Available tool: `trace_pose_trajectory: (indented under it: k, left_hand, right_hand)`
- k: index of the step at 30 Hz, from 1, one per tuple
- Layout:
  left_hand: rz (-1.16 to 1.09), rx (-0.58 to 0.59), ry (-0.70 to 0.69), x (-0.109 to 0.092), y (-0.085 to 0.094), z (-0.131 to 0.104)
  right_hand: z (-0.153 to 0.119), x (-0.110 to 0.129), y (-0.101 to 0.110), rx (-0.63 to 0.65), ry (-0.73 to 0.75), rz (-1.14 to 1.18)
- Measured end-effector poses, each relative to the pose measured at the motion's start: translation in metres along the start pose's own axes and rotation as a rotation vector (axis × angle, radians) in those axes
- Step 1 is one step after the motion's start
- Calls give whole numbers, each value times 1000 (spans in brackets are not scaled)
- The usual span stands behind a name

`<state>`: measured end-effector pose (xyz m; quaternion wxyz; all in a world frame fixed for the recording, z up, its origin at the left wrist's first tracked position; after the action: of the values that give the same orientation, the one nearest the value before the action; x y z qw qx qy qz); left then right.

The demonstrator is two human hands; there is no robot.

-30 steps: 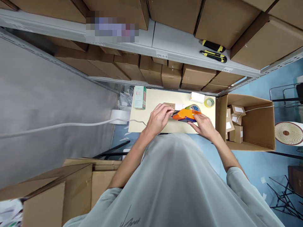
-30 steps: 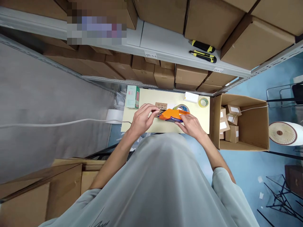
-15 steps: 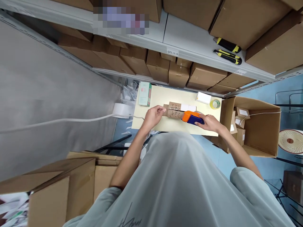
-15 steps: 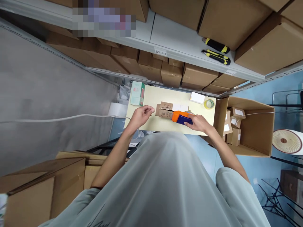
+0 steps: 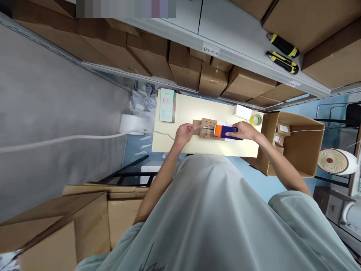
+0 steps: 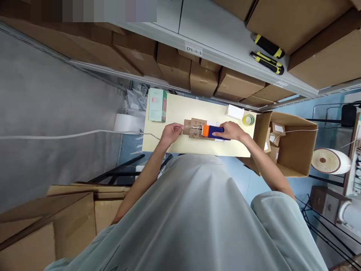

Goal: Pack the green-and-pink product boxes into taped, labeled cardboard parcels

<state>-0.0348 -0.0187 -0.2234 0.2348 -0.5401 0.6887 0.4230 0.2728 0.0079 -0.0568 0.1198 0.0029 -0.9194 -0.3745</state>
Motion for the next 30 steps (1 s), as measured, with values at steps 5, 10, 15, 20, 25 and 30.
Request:
trace_pose_trajectory:
  k: [5, 10, 15, 20, 25, 30]
  left_hand:
    - [-22, 98, 39, 13, -15, 15]
    - [-107, 125, 114, 22, -32, 22]
    - [-187, 147, 168, 27, -48, 18]
    - [-181, 97, 189, 29, -53, 10]
    - [-125, 20, 186, 24, -64, 8]
    - [-104, -20, 166, 19, -73, 6]
  right_hand:
    - [14, 1, -2, 61, -39, -32]
    - [26, 2, -12, 81, -73, -79]
    - [31, 0, -19, 71, -90, -75]
    - [33, -8, -25, 42, -86, -68]
    - [35, -14, -29, 26, -75, -30]
    - [36, -17, -30, 6, -72, -15]
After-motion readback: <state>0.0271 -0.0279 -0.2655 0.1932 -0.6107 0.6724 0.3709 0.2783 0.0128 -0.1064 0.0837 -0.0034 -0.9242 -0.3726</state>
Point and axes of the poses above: each hand's wrist, its own z-axis towards the middle knuckle, its own y-axis out of the back of the hand, x = y × z, the point moved 4 cm from there along z, towards the middle knuckle, and after that the axes turned 3 degrees about -x, right-handed, at the moved point
